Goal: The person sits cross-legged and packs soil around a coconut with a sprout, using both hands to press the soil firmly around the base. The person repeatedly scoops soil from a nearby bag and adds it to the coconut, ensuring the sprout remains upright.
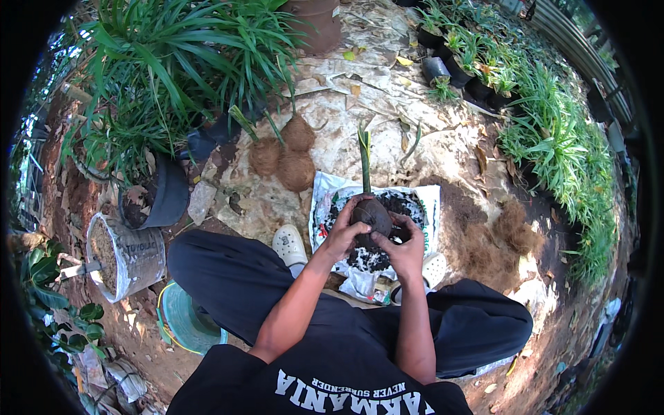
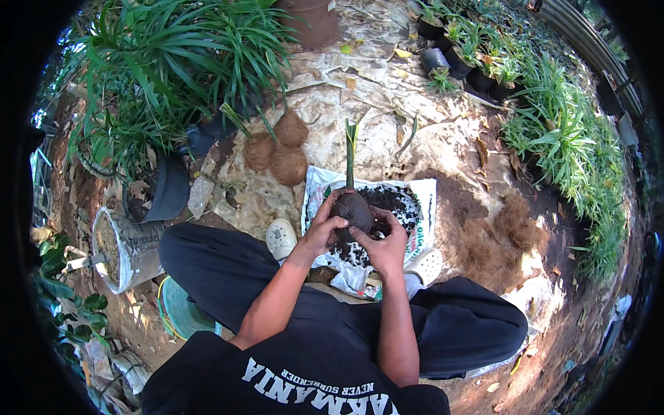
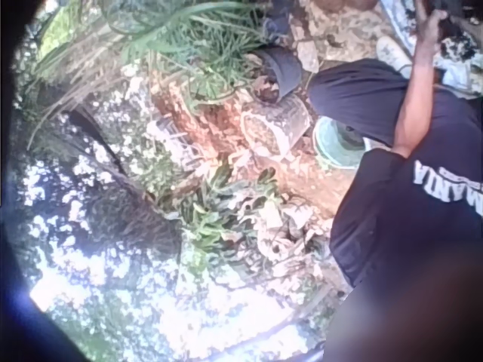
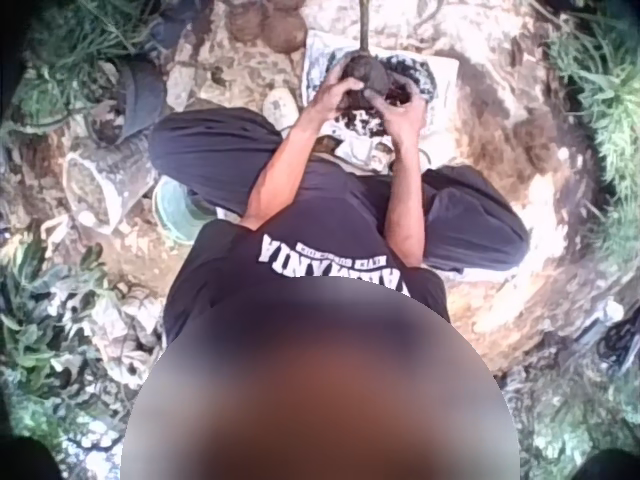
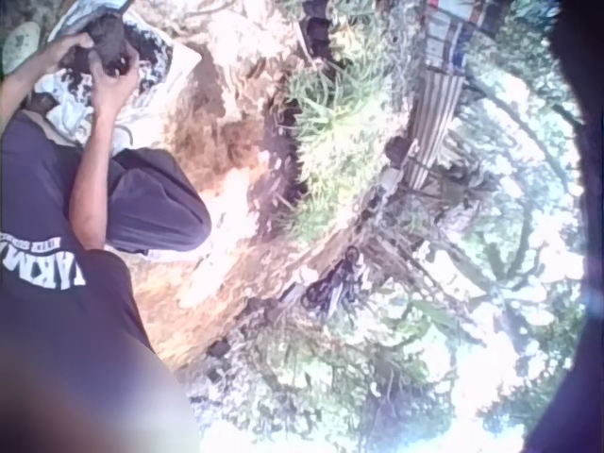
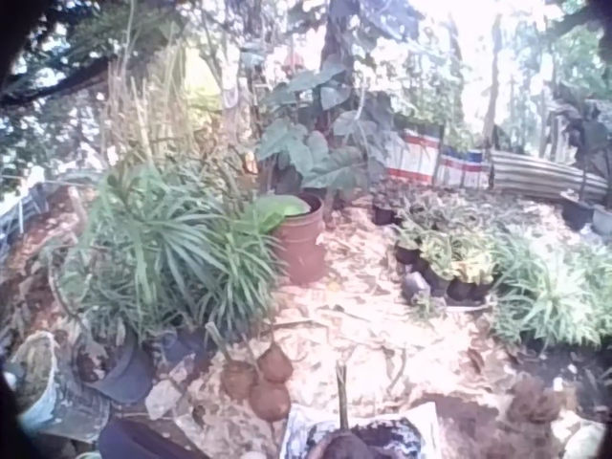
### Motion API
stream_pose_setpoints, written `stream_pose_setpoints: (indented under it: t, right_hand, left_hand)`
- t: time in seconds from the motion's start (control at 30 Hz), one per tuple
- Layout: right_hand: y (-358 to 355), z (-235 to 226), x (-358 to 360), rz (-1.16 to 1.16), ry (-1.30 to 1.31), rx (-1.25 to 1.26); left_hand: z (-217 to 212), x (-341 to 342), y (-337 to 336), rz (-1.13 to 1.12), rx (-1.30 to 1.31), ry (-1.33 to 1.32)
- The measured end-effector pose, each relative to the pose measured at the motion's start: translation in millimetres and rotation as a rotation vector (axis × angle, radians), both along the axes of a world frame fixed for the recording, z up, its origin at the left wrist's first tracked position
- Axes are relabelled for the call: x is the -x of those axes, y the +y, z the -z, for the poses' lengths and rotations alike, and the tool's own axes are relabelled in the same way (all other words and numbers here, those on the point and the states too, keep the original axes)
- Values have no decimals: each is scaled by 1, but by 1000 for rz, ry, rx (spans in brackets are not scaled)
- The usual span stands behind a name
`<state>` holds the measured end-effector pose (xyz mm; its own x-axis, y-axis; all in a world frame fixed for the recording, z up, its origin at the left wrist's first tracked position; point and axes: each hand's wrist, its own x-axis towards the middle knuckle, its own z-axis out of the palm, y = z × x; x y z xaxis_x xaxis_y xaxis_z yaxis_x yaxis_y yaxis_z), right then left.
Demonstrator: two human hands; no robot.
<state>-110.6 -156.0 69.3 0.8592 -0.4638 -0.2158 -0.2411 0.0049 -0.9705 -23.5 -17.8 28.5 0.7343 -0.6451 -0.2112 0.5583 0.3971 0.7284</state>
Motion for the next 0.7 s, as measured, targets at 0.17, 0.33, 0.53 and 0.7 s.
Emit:
stream_pose_setpoints:
  t: [0.17, 0.33, 0.53, 0.7]
  right_hand:
    - [-3, -8, 0, 3, 3, 50]
    - [-11, -15, -2, -76, 4, -149]
    - [-3, -16, -3, -61, 37, -79]
    - [-10, -3, 2, -32, 9, -146]
  left_hand:
    - [2, -1, -6, -10, -82, -157]
    - [-2, -1, -2, -26, 173, 119]
    - [-5, 0, -1, -34, -63, -29]
    - [-5, 1, 0, 11, -11, 40]
